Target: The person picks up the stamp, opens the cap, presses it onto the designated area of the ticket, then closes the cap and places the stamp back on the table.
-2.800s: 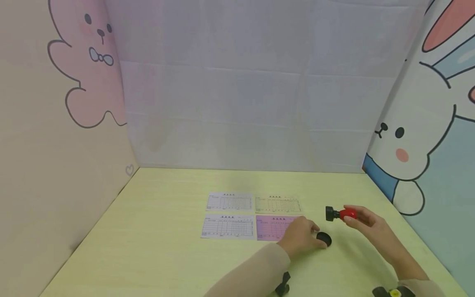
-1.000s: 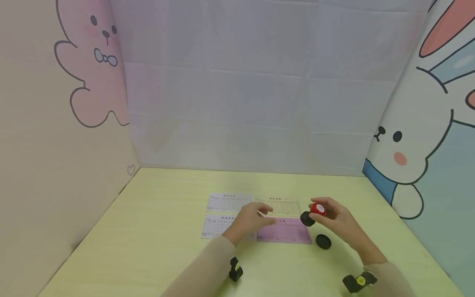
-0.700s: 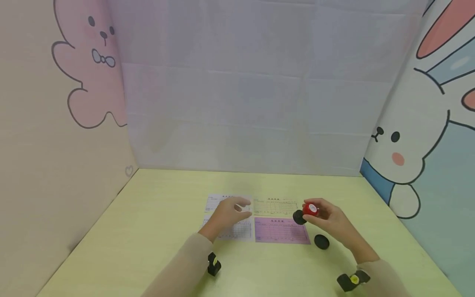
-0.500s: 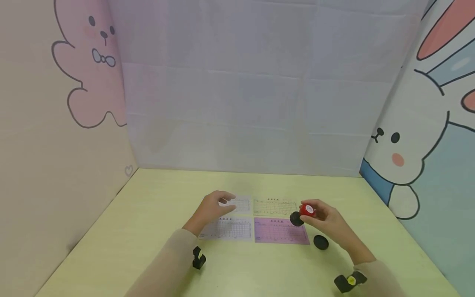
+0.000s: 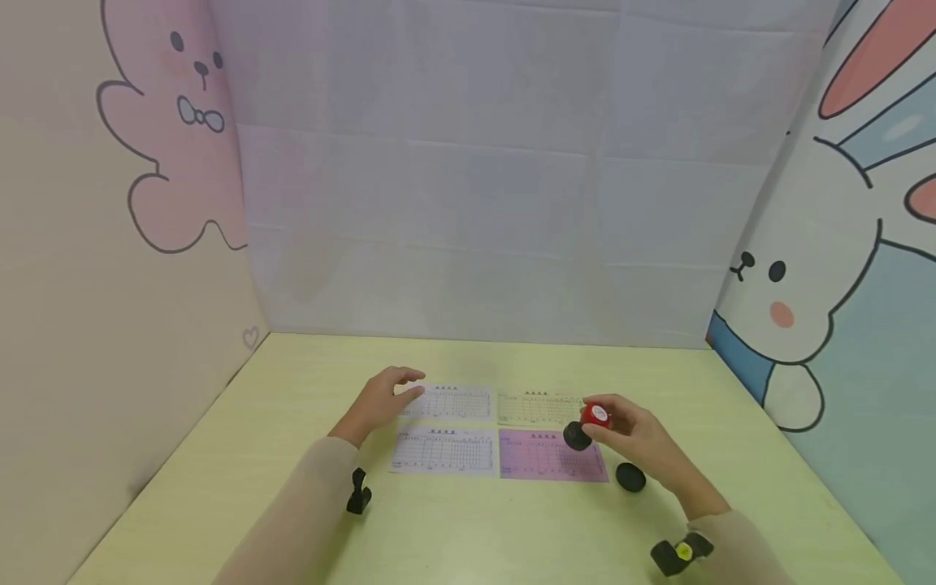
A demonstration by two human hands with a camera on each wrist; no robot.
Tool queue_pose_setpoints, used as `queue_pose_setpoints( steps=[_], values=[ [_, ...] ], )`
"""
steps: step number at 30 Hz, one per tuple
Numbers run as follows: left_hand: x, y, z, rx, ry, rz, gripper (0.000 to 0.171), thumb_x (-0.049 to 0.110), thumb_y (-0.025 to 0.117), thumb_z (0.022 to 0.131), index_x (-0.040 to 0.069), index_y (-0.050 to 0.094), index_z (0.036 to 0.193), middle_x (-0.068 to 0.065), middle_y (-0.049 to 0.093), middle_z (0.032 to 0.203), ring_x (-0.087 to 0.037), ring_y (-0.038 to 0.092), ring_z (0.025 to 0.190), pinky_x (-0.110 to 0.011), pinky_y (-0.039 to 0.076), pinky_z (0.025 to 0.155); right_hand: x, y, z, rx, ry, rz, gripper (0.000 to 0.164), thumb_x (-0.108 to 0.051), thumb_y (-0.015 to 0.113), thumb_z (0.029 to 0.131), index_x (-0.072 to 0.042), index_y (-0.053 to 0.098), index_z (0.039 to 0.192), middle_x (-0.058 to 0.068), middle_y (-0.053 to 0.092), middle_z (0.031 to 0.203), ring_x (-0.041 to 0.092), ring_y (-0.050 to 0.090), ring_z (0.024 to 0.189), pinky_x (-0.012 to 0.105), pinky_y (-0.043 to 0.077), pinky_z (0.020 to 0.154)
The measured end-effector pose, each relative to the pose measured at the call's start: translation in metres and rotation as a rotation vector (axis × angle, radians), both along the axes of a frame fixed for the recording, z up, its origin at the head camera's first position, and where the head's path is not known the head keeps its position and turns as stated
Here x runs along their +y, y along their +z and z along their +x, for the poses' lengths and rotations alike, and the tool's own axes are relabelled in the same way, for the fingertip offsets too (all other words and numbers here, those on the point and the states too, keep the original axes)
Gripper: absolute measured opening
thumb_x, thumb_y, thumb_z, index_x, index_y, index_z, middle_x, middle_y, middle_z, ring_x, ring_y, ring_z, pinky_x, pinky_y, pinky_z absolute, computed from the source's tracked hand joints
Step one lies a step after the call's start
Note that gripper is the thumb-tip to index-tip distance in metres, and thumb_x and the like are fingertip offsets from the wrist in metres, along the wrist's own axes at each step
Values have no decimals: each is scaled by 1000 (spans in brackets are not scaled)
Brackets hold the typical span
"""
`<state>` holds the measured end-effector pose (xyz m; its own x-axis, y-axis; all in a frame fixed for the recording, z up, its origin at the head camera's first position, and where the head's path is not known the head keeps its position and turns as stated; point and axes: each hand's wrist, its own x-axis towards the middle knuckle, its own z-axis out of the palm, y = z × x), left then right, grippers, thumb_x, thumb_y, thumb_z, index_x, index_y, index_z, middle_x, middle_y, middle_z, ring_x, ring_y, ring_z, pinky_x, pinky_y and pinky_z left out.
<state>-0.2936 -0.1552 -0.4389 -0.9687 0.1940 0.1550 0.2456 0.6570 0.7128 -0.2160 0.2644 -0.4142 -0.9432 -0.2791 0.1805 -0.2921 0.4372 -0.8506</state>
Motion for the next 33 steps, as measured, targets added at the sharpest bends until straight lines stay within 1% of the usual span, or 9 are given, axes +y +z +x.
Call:
queue_pose_setpoints(
  steps=[5,9,12,16,19,23,26,28,33],
  values=[
    [-16,-11,-6,-39,-18,-15,40,21,61,102,6,58,139,-18,51,143,-41,42,136,-58,33,111,0,-3,-1,3,15,-2,45,-22,73,94,-6,59,133,16,64,124,27,65,106,21,53,85],
    [-22,-18,-9,-86,-64,-17,42,19,56,104,4,53,142,-20,43,150,-43,32,142,-59,25,115,-1,-6,-3,9,31,-9,43,-21,72,95,-6,59,133,15,64,123,23,66,105,22,53,85],
    [-25,-22,-14,-110,-115,-62,44,19,55,104,5,50,146,-18,39,155,-42,26,145,-59,20,117,-3,-7,-4,2,35,-14,43,-21,72,95,-6,59,133,16,64,123,23,66,104,22,53,86],
    [-27,-26,-18,-101,-173,-151,49,20,56,104,7,46,149,-17,35,158,-43,23,146,-60,18,117,-5,-9,-4,-27,30,-16,45,-23,72,95,-5,58,133,16,63,125,26,65,108,20,52,87],
    [-31,-27,-19,-82,-221,-189,51,20,56,103,4,44,150,-19,33,158,-45,23,146,-62,18,116,-7,-10,-5,-46,26,-7,46,-25,72,95,-6,58,134,15,63,127,28,64,111,21,51,89],
    [-37,-28,-21,-100,-271,-207,53,20,54,104,2,39,152,-20,27,161,-46,19,147,-63,16,116,-8,-11,-6,-53,20,0,48,-27,73,94,-6,58,135,14,63,126,28,64,112,22,51,89],
    [-40,-28,-23,-139,-285,-217,55,21,53,105,3,36,154,-18,23,163,-44,16,148,-62,14,117,-10,-13,-7,-53,30,-7,47,-26,72,94,-5,58,134,15,63,126,28,64,111,22,51,89],
    [-40,-27,-22,-151,-293,-225,55,21,52,105,2,35,154,-19,22,163,-45,15,148,-62,13,117,-12,-14,-8,-48,39,-7,45,-26,72,95,-6,58,133,15,63,126,27,64,111,21,51,89],
    [-39,-25,-22,-138,-309,-243,54,19,53,105,0,36,153,-20,24,162,-45,17,147,-61,14,117,-19,-15,-13,-34,83,-38,43,-22,71,96,-5,58,134,17,63,125,28,64,111,22,53,87]
  ],
)
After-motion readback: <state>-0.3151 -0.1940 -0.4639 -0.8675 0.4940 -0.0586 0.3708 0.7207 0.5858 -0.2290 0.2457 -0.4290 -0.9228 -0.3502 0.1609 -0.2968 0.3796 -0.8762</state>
